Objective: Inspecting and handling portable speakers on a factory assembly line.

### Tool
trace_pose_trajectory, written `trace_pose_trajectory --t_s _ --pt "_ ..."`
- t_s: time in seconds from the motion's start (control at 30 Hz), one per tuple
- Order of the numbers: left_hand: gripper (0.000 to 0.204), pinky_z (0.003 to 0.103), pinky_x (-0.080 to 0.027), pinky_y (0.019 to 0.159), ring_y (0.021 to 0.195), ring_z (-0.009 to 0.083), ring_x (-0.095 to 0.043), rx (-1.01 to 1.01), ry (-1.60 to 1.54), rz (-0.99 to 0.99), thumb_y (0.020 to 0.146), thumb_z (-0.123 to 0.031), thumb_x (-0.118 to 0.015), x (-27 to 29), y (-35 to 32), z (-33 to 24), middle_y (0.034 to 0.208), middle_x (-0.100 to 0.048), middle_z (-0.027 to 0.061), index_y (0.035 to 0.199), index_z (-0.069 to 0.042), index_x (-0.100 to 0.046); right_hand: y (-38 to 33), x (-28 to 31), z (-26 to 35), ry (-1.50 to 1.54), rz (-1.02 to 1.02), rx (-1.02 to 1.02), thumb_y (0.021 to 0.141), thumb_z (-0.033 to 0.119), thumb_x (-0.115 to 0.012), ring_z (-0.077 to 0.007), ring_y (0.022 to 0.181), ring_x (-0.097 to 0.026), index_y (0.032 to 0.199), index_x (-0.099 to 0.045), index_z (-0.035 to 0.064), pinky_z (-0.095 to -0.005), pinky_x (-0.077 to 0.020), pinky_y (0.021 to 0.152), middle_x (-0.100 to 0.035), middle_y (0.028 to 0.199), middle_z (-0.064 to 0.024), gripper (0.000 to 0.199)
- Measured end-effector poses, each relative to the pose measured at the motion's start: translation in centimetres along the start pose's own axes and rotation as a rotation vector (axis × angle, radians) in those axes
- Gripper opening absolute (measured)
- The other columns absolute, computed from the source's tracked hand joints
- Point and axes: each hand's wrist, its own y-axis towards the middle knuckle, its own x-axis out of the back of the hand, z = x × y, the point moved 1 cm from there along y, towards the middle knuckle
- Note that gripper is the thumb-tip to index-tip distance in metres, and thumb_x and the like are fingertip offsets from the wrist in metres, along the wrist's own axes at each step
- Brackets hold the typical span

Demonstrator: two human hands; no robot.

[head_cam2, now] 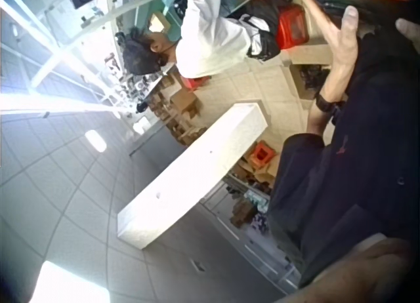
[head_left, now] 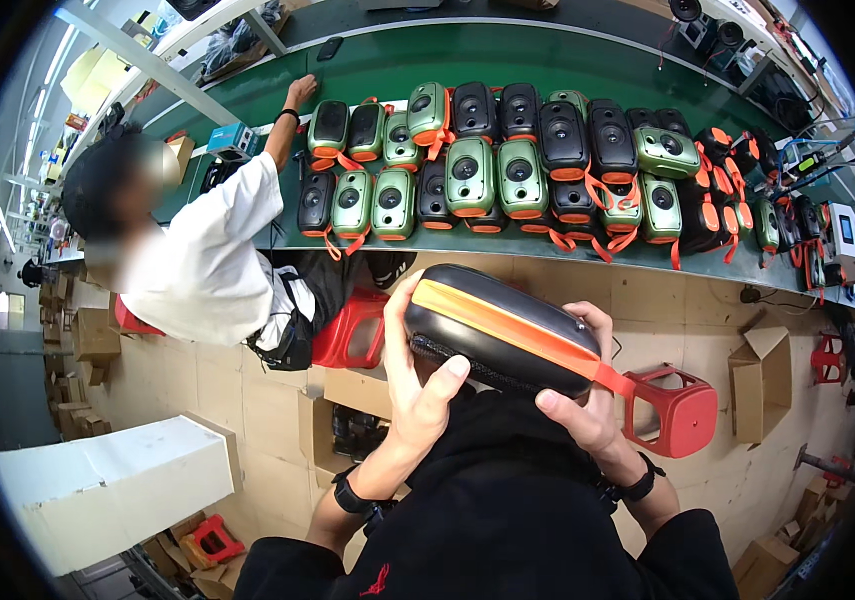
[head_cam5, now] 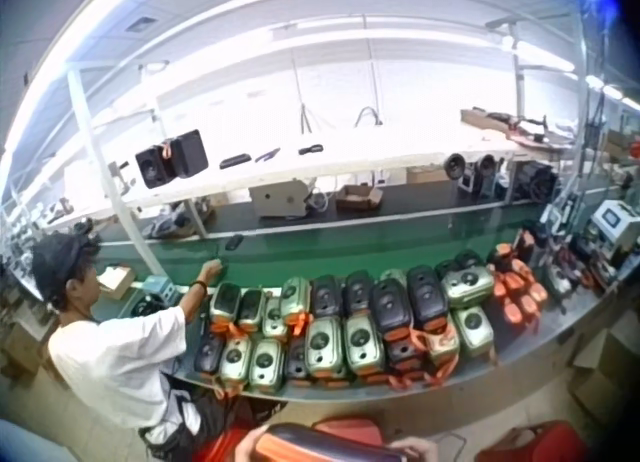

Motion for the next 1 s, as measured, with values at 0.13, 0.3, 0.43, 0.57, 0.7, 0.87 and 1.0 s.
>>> trace_pose_trajectory --t_s 0.13,0.3,0.43,0.57,0.7,0.87,1.0 --pt "0.079 0.036 -0.037 0.102 0.120 0.0234 -0.046 -0.004 0.015 -0.054 0.078 -0.031 -0.068 0.0 -0.2 0.3 0.128 -0.045 0.0150 0.140 0.000 -0.031 0.2 -0.1 0.0 0.026 0.037 -0.049 0.075 0.019 -0.074 -0.0242 0.119 -0.046 0.136 -0.023 0.0049 -0.0380 -0.0374 0.102 -0.044 0.125 -0.0169 0.082" --pt "0.082 0.034 -0.038 0.101 0.116 0.0211 -0.048 -0.072 0.225 0.012 0.078 -0.027 -0.077 1.1 0.3 0.3 0.125 -0.047 0.0126 0.140 -0.002 -0.030 0.1 -0.5 0.8 0.215 -0.021 -0.246 0.077 0.024 -0.074 -0.0230 0.118 -0.048 0.134 -0.026 0.0031 -0.0373 -0.0397 0.100 -0.046 0.125 -0.0155 0.077" --pt "0.096 0.035 -0.040 0.099 0.117 0.0210 -0.049 0.126 0.096 0.256 0.069 -0.019 -0.082 2.1 1.1 -2.8 0.125 -0.046 0.0122 0.145 -0.003 -0.025 -0.3 1.0 0.5 -0.054 0.080 -0.117 0.074 0.030 -0.076 -0.0216 0.119 -0.047 0.131 -0.032 0.0023 -0.0367 -0.0385 0.101 -0.047 0.125 -0.0144 0.078" --pt "0.073 0.031 -0.045 0.092 0.103 0.0176 -0.058 0.124 0.157 0.308 0.068 -0.016 -0.080 3.1 0.0 -3.4 0.111 -0.059 0.0112 0.129 0.001 -0.045 -0.2 0.9 1.5 0.009 0.177 -0.192 0.073 0.029 -0.077 -0.0212 0.118 -0.047 0.132 -0.032 0.0022 -0.0356 -0.0372 0.101 -0.047 0.124 -0.0146 0.079" --pt "0.068 0.032 -0.045 0.091 0.102 0.0191 -0.059 0.115 0.193 0.202 0.071 -0.018 -0.079 2.4 -1.3 -3.9 0.111 -0.059 0.0132 0.127 0.002 -0.044 -0.6 0.8 1.8 -0.086 0.135 -0.218 0.074 0.030 -0.076 -0.0203 0.114 -0.048 0.130 -0.036 0.0014 -0.0347 -0.0381 0.099 -0.048 0.120 -0.0123 0.074" --pt "0.066 0.032 -0.046 0.091 0.101 0.0196 -0.060 0.102 0.230 0.170 0.075 -0.021 -0.077 2.2 -2.0 -3.6 0.110 -0.060 0.0143 0.127 0.002 -0.043 -0.4 0.5 2.1 -0.141 0.108 -0.234 0.078 0.033 -0.072 -0.0190 0.110 -0.049 0.128 -0.040 0.0003 -0.0341 -0.0385 0.097 -0.050 0.114 -0.0109 0.068" --pt "0.068 0.032 -0.046 0.091 0.102 0.0200 -0.060 0.104 0.219 0.141 0.075 -0.020 -0.077 1.7 -2.2 -3.6 0.109 -0.060 0.0148 0.128 0.001 -0.041 -0.1 -0.1 2.3 -0.114 0.083 -0.155 0.077 0.032 -0.071 -0.0210 0.116 -0.048 0.135 -0.033 0.0008 -0.0356 -0.0378 0.100 -0.046 0.123 -0.0133 0.076"
